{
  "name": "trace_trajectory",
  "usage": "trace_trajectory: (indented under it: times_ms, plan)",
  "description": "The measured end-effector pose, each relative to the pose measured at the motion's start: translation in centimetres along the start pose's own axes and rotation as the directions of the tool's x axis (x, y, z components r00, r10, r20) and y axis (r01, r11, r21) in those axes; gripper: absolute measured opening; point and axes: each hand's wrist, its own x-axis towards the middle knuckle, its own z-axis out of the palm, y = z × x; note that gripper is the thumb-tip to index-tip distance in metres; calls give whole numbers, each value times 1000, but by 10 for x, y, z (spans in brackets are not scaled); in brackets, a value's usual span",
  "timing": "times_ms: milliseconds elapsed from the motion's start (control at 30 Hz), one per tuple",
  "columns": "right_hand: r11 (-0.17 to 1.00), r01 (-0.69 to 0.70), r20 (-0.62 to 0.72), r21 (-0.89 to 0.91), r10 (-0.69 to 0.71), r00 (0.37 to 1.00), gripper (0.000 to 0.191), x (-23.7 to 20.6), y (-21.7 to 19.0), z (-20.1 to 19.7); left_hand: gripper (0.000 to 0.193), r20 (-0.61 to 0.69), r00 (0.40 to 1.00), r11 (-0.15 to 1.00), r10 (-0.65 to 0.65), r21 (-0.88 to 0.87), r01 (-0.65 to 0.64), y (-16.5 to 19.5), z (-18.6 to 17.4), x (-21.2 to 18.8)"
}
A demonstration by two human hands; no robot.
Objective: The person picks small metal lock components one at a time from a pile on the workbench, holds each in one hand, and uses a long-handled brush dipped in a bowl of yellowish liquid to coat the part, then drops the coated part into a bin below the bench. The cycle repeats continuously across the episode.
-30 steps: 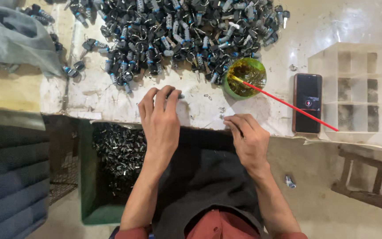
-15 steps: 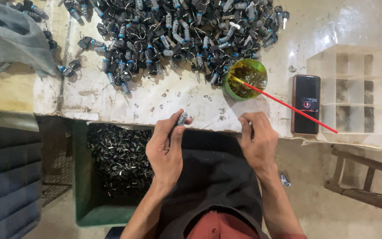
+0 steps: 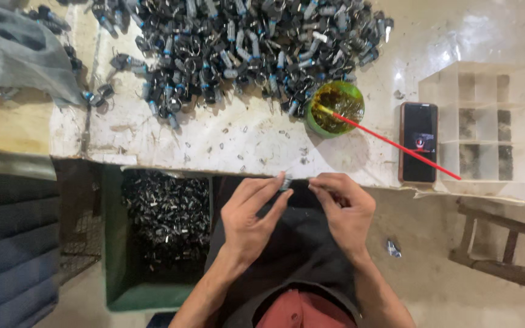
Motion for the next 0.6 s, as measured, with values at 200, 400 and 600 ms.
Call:
trace_trajectory:
  times_ms: [200, 400, 600]
  plan:
    - [965, -183, -61, 186, 197, 978, 13, 0, 6, 3, 34, -10, 999, 999, -31, -15, 31, -1, 6, -3]
    - [898, 247, -28, -365, -276, 961, 18, 7, 0, -10, 34, -108, 986, 992, -128, 0, 129, -15, -12, -1]
    - [727, 467, 205, -504, -425, 882, 30, 2, -1, -6, 34, -61, 992, 994, -108, -32, 107, -11, -4, -3]
